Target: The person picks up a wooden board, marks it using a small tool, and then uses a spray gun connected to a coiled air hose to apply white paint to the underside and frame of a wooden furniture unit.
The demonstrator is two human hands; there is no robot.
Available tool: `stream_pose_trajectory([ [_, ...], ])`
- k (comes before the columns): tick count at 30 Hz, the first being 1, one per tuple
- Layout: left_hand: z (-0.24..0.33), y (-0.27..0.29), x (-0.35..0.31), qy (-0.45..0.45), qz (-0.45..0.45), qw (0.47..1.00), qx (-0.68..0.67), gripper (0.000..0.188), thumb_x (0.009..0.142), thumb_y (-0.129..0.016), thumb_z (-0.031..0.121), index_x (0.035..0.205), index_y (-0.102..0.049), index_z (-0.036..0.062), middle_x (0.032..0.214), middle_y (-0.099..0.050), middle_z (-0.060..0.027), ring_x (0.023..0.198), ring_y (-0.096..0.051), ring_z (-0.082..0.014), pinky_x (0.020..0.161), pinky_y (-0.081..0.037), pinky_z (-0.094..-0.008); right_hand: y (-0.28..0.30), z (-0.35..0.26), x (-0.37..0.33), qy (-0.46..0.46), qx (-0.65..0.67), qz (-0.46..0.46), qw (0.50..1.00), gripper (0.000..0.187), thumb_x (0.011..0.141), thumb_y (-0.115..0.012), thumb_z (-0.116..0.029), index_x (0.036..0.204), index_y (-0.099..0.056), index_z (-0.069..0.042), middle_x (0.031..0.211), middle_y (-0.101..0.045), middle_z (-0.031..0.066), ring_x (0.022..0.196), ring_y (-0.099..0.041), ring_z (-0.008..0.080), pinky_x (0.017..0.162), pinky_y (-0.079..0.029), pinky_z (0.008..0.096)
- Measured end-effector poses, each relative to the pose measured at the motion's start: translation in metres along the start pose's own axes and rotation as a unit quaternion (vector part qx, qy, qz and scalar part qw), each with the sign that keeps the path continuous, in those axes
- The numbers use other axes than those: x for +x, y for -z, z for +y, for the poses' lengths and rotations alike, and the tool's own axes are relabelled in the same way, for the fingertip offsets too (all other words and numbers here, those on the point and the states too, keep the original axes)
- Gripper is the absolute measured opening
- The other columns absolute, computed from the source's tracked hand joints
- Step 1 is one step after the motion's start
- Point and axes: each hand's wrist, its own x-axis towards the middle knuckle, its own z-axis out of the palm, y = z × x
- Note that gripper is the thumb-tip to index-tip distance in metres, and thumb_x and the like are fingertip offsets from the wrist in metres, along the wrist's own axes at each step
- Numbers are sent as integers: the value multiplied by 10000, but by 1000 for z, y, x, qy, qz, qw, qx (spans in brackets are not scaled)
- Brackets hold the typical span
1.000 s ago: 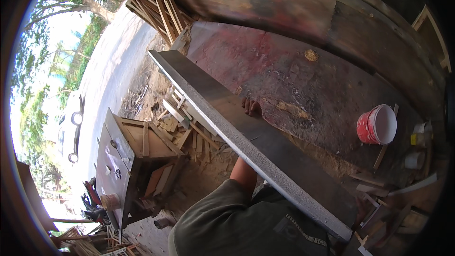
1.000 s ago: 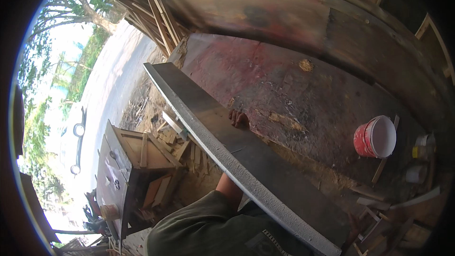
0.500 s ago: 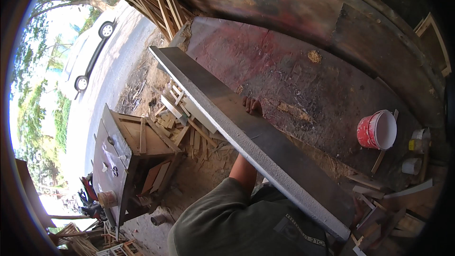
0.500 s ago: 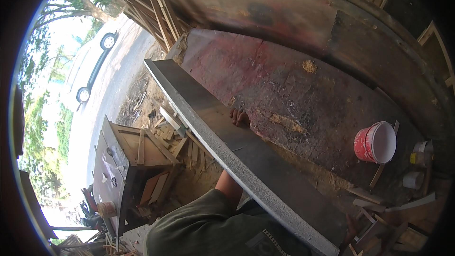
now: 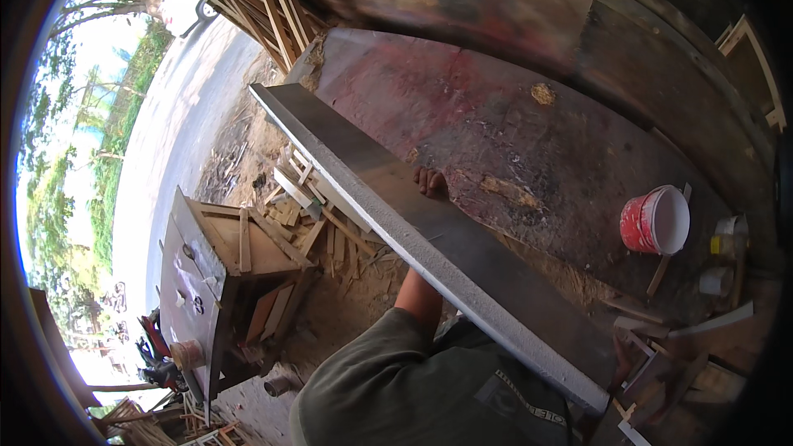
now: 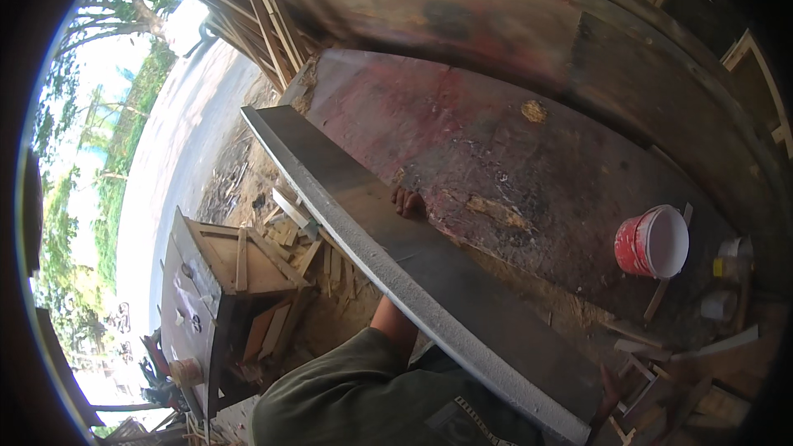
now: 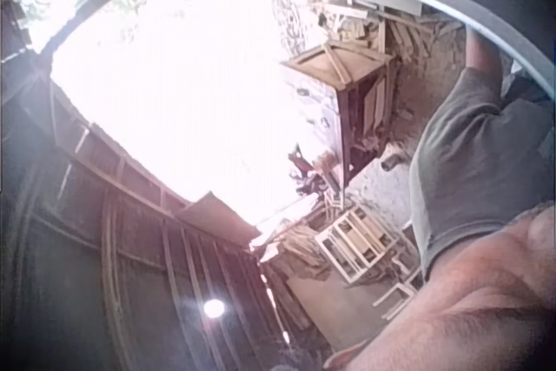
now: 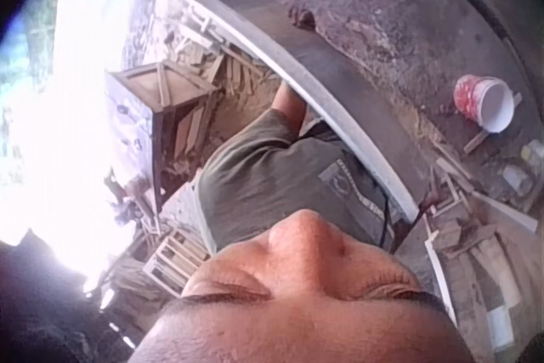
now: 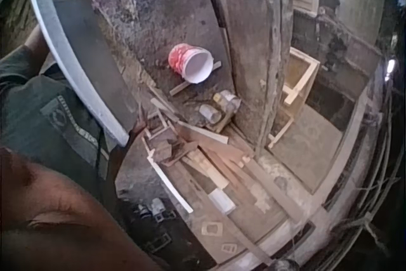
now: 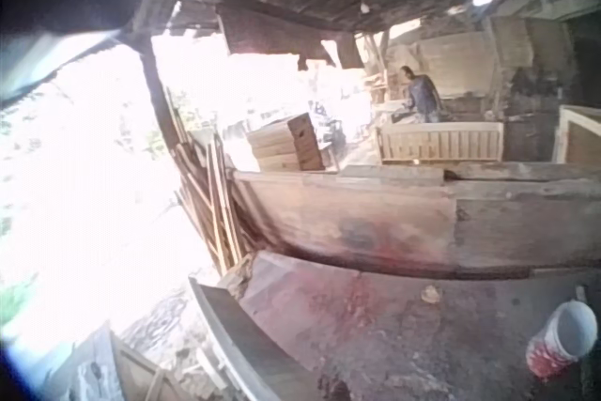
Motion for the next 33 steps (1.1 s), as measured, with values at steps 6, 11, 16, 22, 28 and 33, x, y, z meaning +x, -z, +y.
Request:
stream_pose_trajectory([
  [6, 18, 8, 2, -15, -15, 1000, -23, 140, 998, -590, 253, 977, -591, 115, 758, -537, -25, 669, -531, -196, 742, -475, -326, -16, 66, -21, -47, 63, 35, 996, 365, 936, -587, -131, 1234, -670, 61, 1212, -687, 198, 1093, -665, 279, 967, -509, 381],
  [11, 31, -48, 3, -52, 306, 920, 241, 544, 997, -564, 490, 1313, -501, 52, 1239, -557, -93, 1109, -542, -282, 991, -457, -399, -76, 5, 0, -253, 173, 158, 939, 206, 966, -650, -124, 1108, -690, 19, 931, -700, 89, 821, -651, 176, 730, -530, 299],
  [16, 46, -44, 10, -49, 432, 800, 412, 777, 964, -636, 549, 1426, -465, -51, 1429, -540, -172, 1263, -540, -318, 1101, -424, -442, -98, -8, 39, -268, 128, 1, 955, 266, 939, -714, -184, 1104, -681, 21, 795, -656, 37, 663, -564, 103, 616, -469, 292],
  [22, 71, 12, 28, -42, 497, 667, 554, 778, 954, -629, 576, 1255, -555, -137, 1295, -591, -263, 1125, -599, -352, 997, -500, -467, -100, 31, -14, -260, -46, -47, 963, 511, 893, -755, -277, 1301, -639, 8, 823, -679, 110, 738, -625, 158, 708, -530, 345],
  [28, 81, 60, 43, -9, 539, 606, 585, 786, 932, -641, 595, 1149, -615, -160, 1211, -656, -239, 1025, -656, -362, 876, -567, -522, -84, 55, -99, -453, -10, -68, 889, 464, 908, -746, -294, 1246, -664, 12, 878, -714, 137, 740, -665, 169, 634, -542, 328],
  [33, 82, 94, 47, 86, 504, 447, 734, 767, 950, -608, 584, 1166, -612, -153, 1179, -671, -224, 1027, -678, -339, 871, -617, -439, -88, 89, -180, -561, 21, -33, 827, 454, 913, -742, -323, 1223, -679, 3, 884, -728, 136, 719, -683, 170, 604, -547, 333],
])
